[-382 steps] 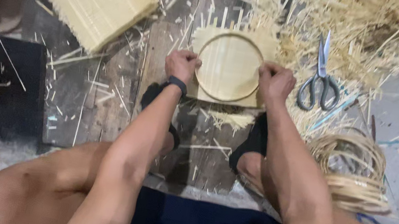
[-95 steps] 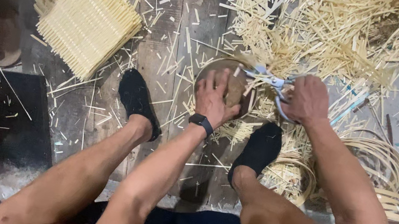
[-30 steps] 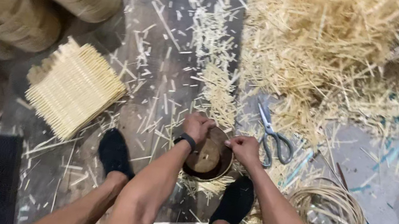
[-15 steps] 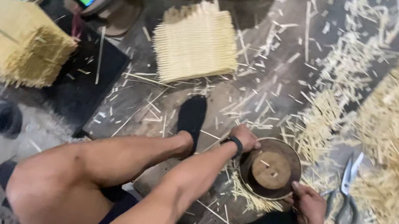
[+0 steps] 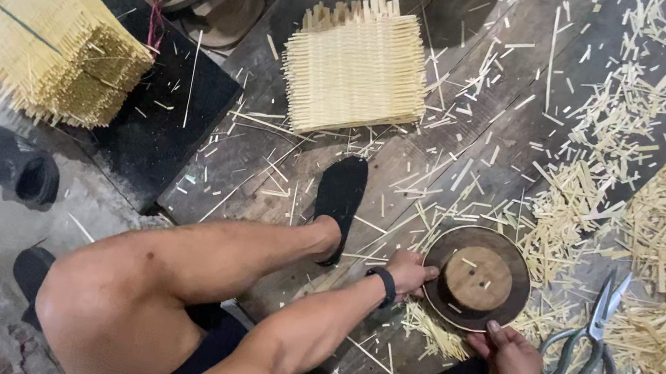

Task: The person weaves a small round basket by placing a woven mat over a circular wooden mold, trimming the excess with scissors, and securing the edge with a bamboo ring. The process is repeated for multiple units.

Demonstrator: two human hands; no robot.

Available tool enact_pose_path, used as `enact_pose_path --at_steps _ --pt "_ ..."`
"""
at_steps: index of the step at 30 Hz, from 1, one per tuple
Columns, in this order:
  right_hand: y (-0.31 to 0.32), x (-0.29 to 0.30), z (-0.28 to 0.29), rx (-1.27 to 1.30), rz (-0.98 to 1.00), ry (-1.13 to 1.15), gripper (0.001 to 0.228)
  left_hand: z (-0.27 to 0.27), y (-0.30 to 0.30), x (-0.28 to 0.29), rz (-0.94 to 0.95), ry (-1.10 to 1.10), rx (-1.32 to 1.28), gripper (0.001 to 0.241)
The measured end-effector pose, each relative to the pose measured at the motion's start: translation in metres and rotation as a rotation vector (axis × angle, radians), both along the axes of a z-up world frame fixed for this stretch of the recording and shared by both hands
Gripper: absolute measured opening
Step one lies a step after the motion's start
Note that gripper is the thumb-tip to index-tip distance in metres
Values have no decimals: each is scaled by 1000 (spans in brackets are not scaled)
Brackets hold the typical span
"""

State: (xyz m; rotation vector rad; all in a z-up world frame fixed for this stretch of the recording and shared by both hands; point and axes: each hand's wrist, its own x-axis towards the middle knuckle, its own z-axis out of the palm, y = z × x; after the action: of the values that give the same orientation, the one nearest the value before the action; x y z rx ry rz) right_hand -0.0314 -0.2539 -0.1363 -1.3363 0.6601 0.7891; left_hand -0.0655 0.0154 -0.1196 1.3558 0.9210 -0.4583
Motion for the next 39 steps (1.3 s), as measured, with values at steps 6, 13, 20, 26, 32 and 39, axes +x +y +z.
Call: enact_pose_path --at_steps 6,13,20,26,32,39 --pt "14 -8 9 -67 -71 -73 14 -20 -9 0 19 -9 12 25" --pt "37 -22 32 -26 -63 60 16 -63 -46 -42 396 -74 -486 29" --pt "34 -7 50 -130 46 -158 42 -14 -1 -19 -123 -39 -31 36" --pt "68 26 126 -250 218 -234 76 121 29 38 -499 -923 547 36" --pt "98 31 135 304 -120 -306 55 171 -11 53 -428 -665 501 39" --pt "56 25 112 602 -37 -383 39 73 36 86 -212 -754 500 41"
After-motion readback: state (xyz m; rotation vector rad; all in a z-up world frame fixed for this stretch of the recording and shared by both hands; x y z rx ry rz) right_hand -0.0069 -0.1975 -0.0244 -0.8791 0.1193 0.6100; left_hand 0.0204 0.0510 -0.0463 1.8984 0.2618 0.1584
